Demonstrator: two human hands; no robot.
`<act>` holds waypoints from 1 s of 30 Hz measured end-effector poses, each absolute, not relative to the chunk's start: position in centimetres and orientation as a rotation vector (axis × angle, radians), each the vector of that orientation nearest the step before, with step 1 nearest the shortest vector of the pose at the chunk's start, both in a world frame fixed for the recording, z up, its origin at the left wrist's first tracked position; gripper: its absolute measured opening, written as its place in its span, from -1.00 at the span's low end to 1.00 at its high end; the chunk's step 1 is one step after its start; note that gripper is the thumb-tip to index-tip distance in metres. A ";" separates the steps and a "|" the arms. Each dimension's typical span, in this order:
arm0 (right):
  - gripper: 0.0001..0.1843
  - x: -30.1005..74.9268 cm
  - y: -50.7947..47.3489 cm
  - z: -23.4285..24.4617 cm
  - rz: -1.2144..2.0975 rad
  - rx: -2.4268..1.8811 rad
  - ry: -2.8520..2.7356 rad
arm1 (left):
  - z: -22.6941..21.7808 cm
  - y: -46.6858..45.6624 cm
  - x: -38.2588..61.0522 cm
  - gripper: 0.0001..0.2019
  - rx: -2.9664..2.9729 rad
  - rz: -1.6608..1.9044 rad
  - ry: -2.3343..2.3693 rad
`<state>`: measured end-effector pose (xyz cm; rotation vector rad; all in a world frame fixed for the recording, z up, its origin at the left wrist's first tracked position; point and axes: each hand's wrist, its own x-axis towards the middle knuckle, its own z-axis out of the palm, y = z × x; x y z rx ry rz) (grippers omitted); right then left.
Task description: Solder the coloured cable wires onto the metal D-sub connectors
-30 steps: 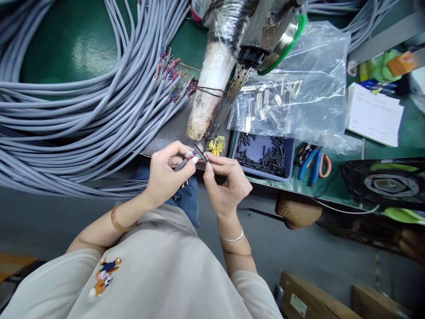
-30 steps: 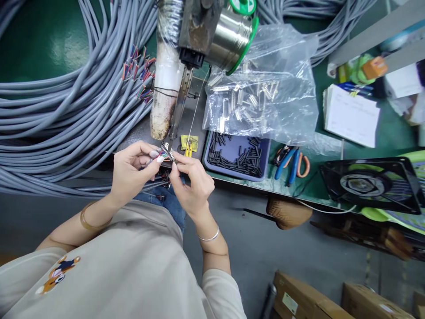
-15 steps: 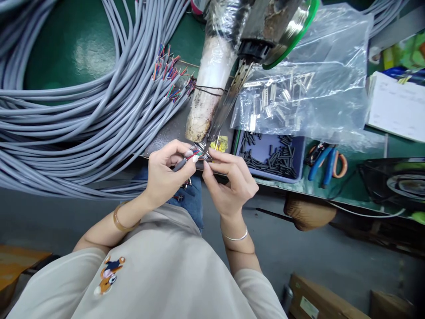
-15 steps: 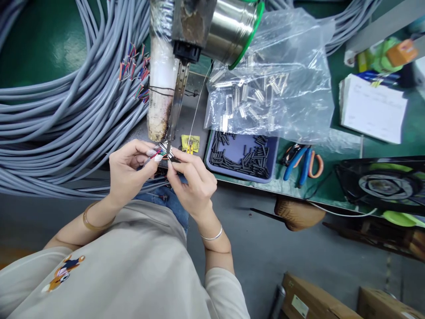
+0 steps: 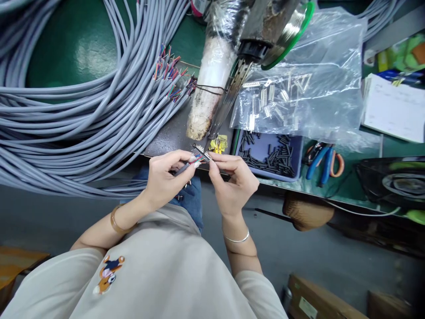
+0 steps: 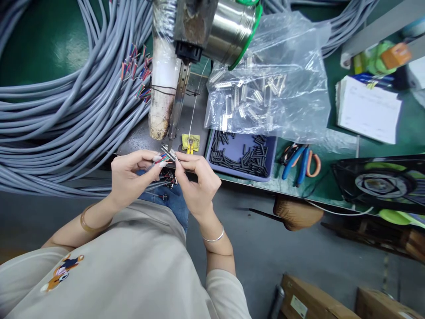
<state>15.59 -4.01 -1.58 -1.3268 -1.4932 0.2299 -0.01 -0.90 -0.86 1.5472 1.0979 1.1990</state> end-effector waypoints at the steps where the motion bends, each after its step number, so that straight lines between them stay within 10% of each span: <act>1: -0.86 15.5 -4.1 -1.6 0.218 -1.323 -1.499 | -0.8 -1.0 0.0 -0.96 1.508 1.186 1.103; 30: -0.80 15.4 -3.0 -2.0 0.084 -1.217 -1.593 | -0.6 -0.3 0.8 -0.89 1.333 1.235 1.132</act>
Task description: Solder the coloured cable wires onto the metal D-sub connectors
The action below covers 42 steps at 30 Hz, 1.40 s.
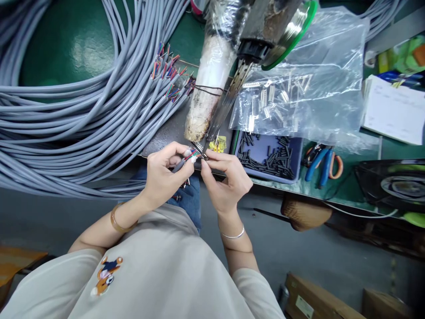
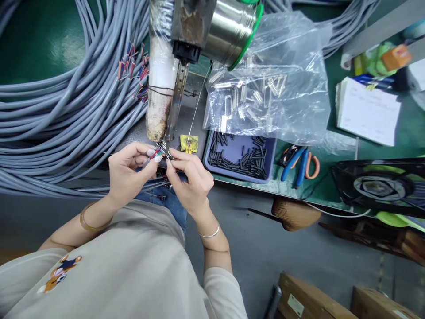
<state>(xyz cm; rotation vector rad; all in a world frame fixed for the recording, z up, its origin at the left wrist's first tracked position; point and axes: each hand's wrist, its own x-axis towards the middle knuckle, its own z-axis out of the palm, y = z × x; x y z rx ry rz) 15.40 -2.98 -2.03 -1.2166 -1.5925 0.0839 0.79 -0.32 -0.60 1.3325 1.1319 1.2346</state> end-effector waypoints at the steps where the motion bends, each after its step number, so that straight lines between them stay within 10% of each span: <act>1: -0.79 15.4 -2.9 -1.9 0.073 -1.215 -1.595 | -0.5 -0.3 0.8 -0.90 1.331 1.236 1.124; 31: -0.86 17.0 -5.5 -4.2 0.099 -1.071 -1.723 | 0.6 -1.3 -1.1 -0.80 0.868 0.750 0.820; 42: -0.79 15.2 -5.6 -0.6 0.894 -1.207 -1.283 | 0.5 -2.6 -2.3 -0.91 1.083 0.950 0.657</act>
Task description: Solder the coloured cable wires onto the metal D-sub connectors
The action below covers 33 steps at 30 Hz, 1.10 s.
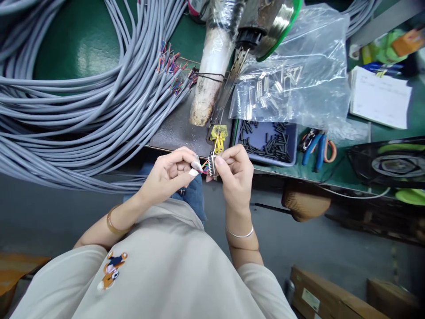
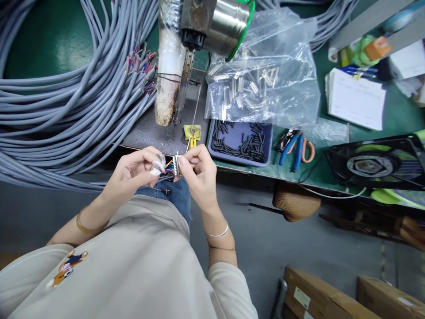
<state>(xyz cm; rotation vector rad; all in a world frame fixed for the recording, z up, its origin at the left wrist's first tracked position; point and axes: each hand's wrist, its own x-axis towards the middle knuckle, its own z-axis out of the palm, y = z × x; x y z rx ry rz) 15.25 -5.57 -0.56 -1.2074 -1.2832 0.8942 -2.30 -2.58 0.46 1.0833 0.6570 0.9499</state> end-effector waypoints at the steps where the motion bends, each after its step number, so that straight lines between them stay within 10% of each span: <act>1: -0.76 15.2 -5.5 -0.4 0.939 -1.207 -1.275 | 0.4 -2.6 -2.5 -0.92 1.129 0.958 0.644; 8: -0.65 15.4 -6.0 0.4 1.159 -1.232 -1.286 | 0.1 -3.3 -3.0 -0.96 1.636 0.987 0.658; 16: -0.87 15.4 -7.1 0.2 0.050 -1.257 -1.260 | -1.1 -2.9 -1.9 -0.80 0.987 0.899 0.800; 33: -0.82 14.7 -5.9 -3.2 0.053 -1.277 -1.610 | -1.5 -0.6 -0.4 -0.72 0.845 1.005 0.877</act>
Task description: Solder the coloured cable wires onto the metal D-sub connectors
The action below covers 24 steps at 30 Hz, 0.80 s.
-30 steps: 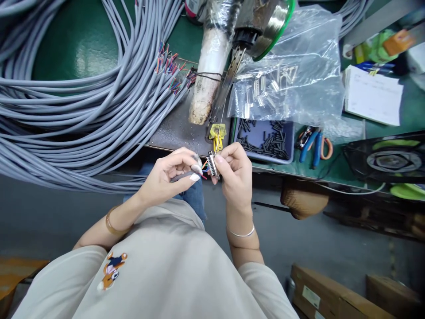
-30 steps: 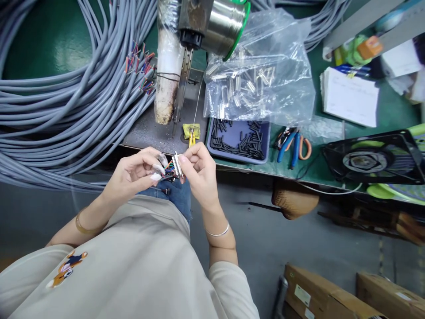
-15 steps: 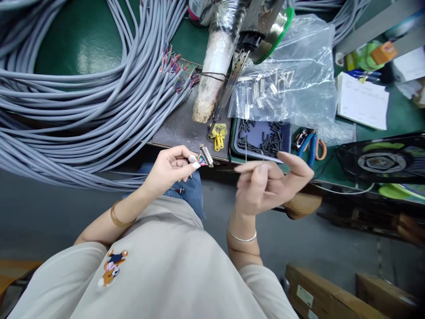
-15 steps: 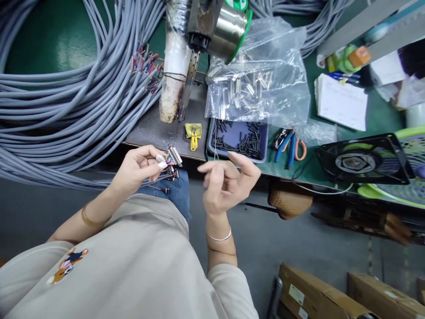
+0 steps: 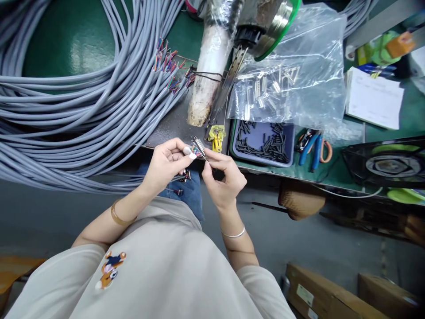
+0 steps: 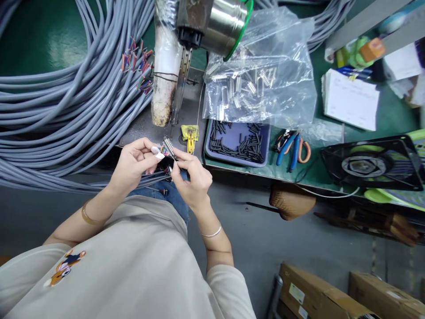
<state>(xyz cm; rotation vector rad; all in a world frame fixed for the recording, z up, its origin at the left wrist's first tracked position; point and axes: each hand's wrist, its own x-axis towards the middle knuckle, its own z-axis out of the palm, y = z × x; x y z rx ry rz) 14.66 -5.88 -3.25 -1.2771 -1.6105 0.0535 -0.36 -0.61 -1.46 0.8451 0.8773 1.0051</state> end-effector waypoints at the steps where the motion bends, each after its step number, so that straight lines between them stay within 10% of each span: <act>1: -0.81 14.7 -5.7 -3.2 0.032 -1.269 -1.618 | -1.3 -0.4 -0.2 -0.72 0.857 1.021 0.883; 24: -0.78 15.2 -3.5 -2.0 -0.016 -1.232 -1.619 | 0.2 1.0 1.0 -0.81 1.086 1.148 1.007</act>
